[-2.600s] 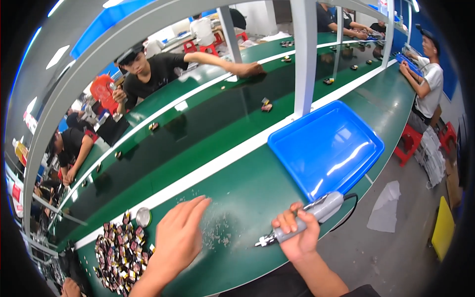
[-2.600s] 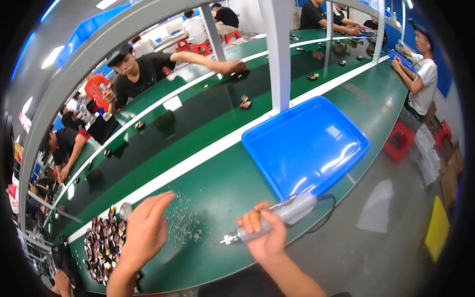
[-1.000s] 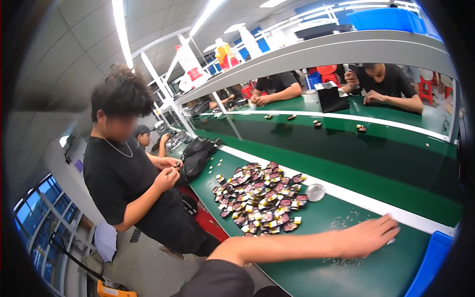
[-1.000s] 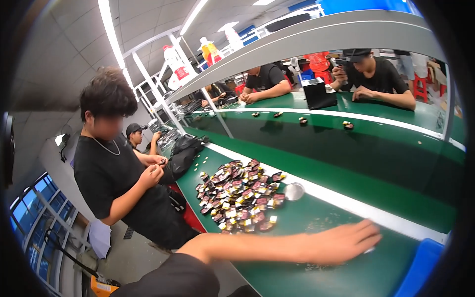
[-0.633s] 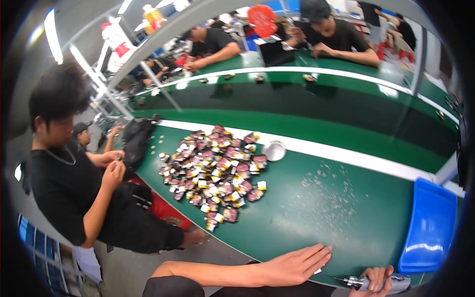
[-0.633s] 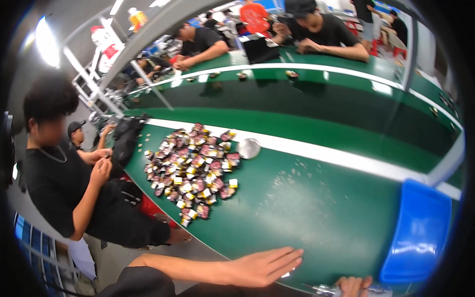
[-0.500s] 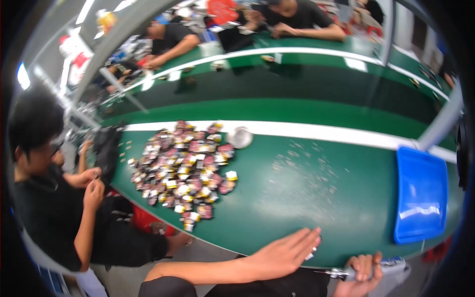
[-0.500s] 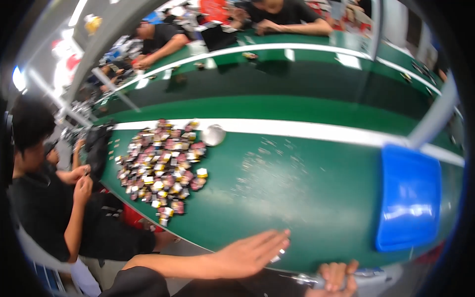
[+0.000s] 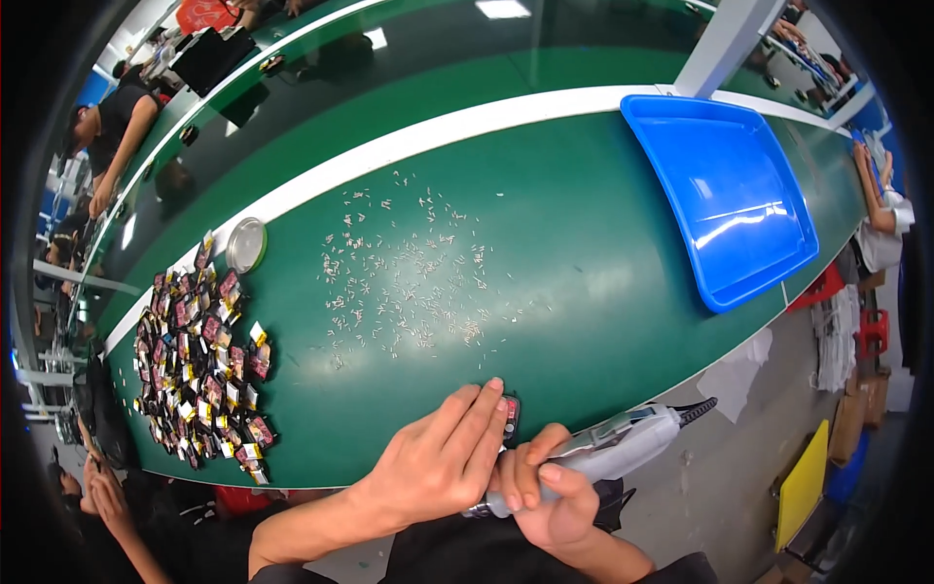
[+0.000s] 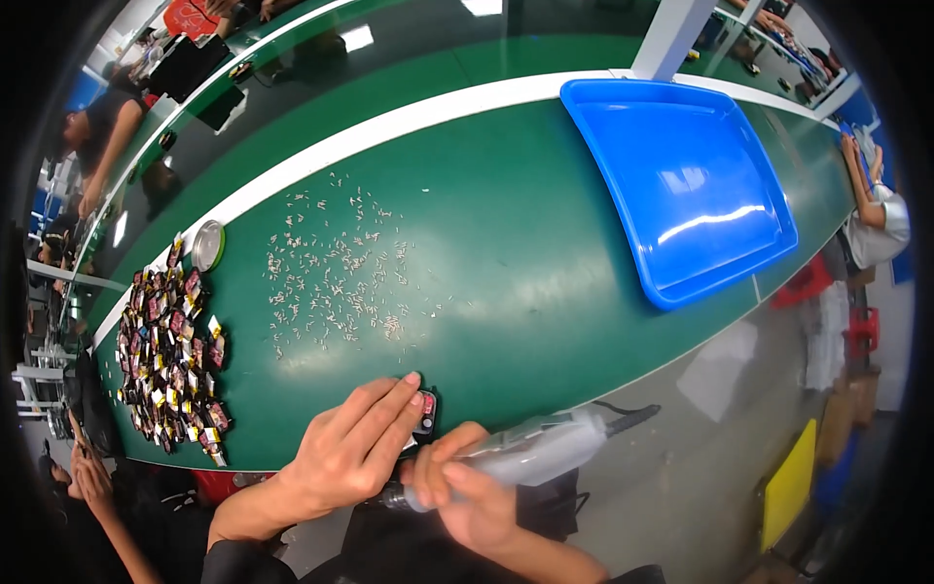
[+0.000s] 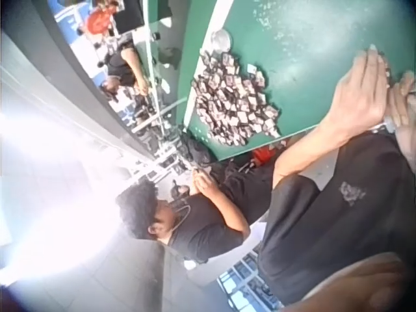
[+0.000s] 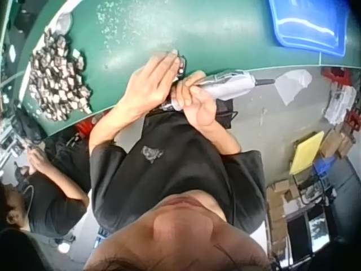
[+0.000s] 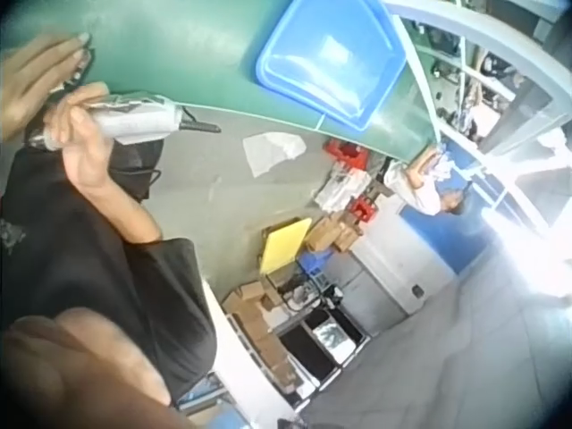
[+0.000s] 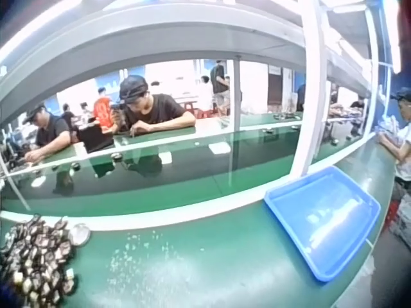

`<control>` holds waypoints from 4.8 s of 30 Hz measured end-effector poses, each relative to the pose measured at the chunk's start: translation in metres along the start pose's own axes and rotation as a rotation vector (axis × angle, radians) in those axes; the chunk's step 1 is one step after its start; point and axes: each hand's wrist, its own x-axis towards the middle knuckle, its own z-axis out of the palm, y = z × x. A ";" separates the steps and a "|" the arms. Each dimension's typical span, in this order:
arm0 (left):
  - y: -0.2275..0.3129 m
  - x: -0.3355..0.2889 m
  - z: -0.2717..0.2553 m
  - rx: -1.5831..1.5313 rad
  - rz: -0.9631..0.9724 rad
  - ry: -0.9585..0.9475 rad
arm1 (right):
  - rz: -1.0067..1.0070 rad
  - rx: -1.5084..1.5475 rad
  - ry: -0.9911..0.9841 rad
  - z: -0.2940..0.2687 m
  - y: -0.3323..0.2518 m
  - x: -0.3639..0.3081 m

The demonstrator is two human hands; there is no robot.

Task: Using an electric screwdriver to assemble small electronic components on a factory assembly line.

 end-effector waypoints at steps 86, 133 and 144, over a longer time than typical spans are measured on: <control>-0.103 -0.032 -0.053 0.301 -0.535 0.165 | -0.213 -0.089 -0.237 -0.015 -0.073 0.068; 0.044 -0.017 -0.001 -1.548 -0.642 0.429 | -0.371 0.132 -0.248 0.035 -0.085 0.036; 0.056 -0.016 0.005 -1.733 -0.545 0.332 | -0.479 0.136 -0.235 0.041 -0.081 0.027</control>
